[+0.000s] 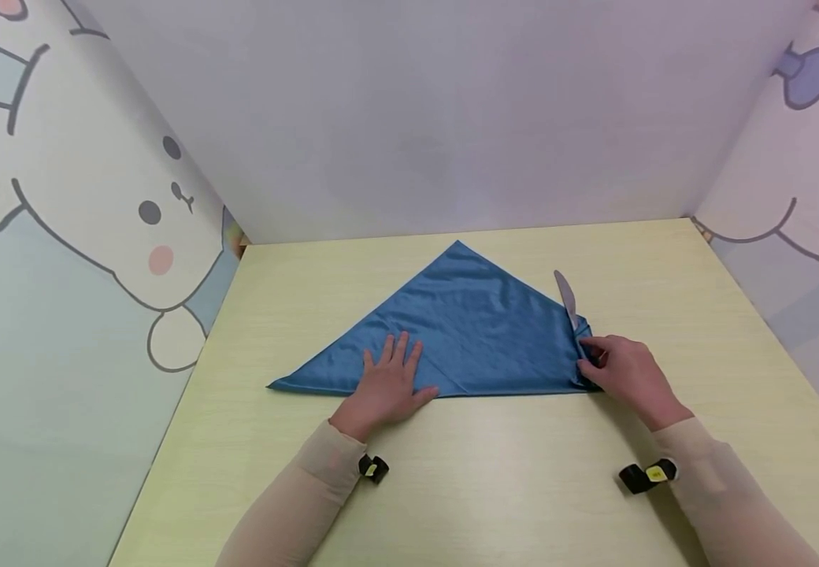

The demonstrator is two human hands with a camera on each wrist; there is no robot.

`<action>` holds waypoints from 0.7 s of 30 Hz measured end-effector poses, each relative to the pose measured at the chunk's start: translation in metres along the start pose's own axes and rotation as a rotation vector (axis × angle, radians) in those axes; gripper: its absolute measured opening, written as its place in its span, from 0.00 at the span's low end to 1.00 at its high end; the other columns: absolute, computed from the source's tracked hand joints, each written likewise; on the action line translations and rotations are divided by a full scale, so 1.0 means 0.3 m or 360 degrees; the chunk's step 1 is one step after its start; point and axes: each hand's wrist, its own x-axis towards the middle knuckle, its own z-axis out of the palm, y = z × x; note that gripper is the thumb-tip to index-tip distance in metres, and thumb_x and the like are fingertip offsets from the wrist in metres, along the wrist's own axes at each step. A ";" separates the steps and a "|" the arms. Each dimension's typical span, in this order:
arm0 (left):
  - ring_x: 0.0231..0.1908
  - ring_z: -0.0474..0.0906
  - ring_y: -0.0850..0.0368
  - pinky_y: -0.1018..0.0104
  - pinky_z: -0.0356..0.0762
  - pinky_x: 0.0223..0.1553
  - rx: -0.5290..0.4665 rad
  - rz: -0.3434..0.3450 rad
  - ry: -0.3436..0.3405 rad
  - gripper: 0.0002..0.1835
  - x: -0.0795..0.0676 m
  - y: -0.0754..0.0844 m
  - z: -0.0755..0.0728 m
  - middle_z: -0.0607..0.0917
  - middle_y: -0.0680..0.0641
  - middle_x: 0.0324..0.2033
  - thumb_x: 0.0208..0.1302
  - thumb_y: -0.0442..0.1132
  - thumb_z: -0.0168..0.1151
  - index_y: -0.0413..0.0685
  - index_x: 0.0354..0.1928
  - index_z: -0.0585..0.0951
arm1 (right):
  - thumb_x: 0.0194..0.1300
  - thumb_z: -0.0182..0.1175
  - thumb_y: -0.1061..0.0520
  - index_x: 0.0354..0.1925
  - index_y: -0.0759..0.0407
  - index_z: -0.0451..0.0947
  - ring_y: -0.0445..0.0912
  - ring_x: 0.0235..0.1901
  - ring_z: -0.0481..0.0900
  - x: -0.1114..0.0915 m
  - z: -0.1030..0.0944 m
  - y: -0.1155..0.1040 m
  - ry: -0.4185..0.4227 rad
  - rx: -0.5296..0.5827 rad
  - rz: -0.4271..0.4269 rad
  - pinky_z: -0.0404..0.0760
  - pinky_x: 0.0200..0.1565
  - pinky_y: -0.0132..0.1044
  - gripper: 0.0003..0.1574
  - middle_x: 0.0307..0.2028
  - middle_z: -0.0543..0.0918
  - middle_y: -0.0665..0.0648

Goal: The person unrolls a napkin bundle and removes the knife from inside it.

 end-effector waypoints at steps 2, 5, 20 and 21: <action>0.73 0.35 0.41 0.30 0.41 0.63 0.0005 0.0000 -0.0001 0.47 0.000 0.000 0.000 0.41 0.42 0.75 0.66 0.72 0.38 0.52 0.77 0.45 | 0.56 0.69 0.57 0.49 0.67 0.82 0.47 0.26 0.75 -0.002 -0.002 0.002 -0.0006 0.0012 0.0023 0.73 0.28 0.39 0.23 0.30 0.82 0.58; 0.73 0.35 0.41 0.30 0.41 0.63 0.0004 0.0000 -0.0003 0.47 0.001 0.001 -0.001 0.41 0.42 0.75 0.66 0.72 0.38 0.52 0.77 0.45 | 0.57 0.68 0.57 0.50 0.68 0.82 0.47 0.26 0.75 -0.005 -0.004 0.010 -0.0020 0.0029 0.0057 0.73 0.28 0.39 0.23 0.31 0.82 0.58; 0.73 0.35 0.41 0.29 0.42 0.63 -0.0036 -0.0002 -0.0011 0.46 -0.005 0.008 -0.013 0.42 0.41 0.75 0.66 0.71 0.41 0.51 0.77 0.47 | 0.61 0.63 0.57 0.53 0.70 0.79 0.50 0.29 0.76 -0.019 -0.032 0.040 -0.0047 0.0113 0.0244 0.74 0.27 0.36 0.25 0.34 0.84 0.62; 0.73 0.35 0.41 0.29 0.41 0.63 -0.0043 -0.0005 -0.0011 0.46 -0.006 0.008 -0.014 0.42 0.42 0.75 0.66 0.71 0.41 0.51 0.77 0.47 | 0.60 0.63 0.58 0.53 0.70 0.79 0.49 0.28 0.76 -0.019 -0.034 0.043 -0.0028 0.0106 0.0248 0.74 0.26 0.36 0.24 0.33 0.84 0.62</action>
